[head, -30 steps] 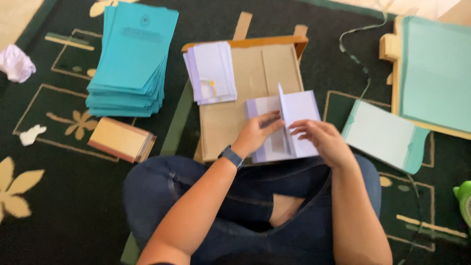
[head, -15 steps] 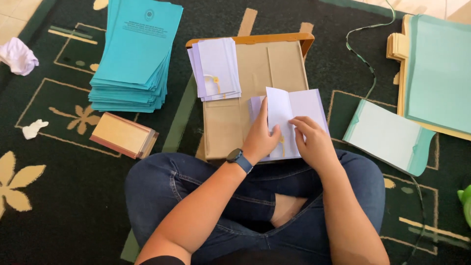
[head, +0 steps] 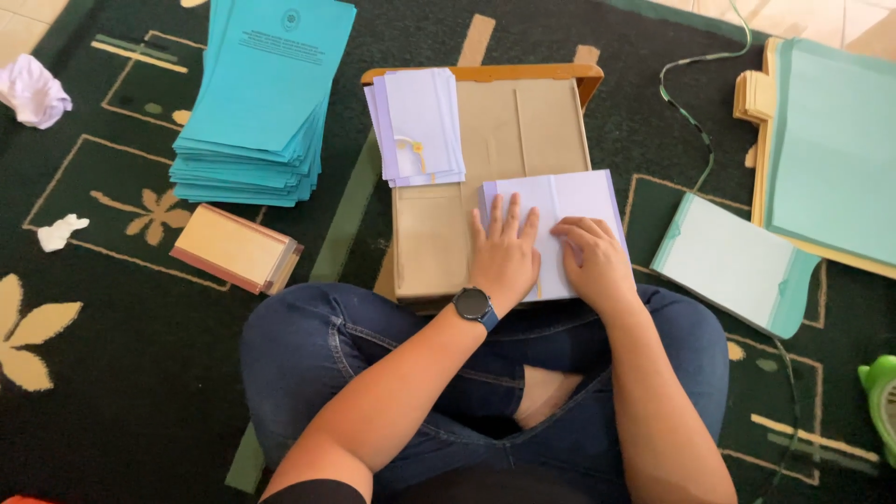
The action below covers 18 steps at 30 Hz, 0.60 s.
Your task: The person sits cross-legged on a rug and repeatedly folds light purple sheets of paper in half, pressing the crease with both hands. They stack the folded sheets on a small wooden board placed on their lap.
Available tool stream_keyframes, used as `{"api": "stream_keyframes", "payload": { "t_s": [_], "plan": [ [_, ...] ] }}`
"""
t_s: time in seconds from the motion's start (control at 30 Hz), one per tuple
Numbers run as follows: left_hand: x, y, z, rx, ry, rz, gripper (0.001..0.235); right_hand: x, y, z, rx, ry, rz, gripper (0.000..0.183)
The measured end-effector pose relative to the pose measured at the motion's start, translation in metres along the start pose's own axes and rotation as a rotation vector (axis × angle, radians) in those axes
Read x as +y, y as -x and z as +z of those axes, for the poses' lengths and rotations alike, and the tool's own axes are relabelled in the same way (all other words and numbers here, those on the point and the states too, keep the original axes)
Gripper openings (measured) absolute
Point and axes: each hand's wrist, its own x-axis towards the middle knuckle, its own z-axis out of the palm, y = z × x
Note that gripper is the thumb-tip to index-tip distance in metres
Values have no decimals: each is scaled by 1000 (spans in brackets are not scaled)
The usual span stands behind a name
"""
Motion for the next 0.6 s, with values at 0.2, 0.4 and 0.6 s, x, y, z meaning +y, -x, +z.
{"api": "stream_keyframes", "payload": {
  "t_s": [0.2,0.4,0.6],
  "plan": [
    [2,-4,-12,-10,21,-37,53,16,-16,25,-188,317,21,63],
    [0,-5,-25,-111,65,-108,56,20,6,26,-261,289,34,67],
    [2,-9,-27,-174,58,-104,57,46,-11,37,-289,359,-18,73]
  ]
}}
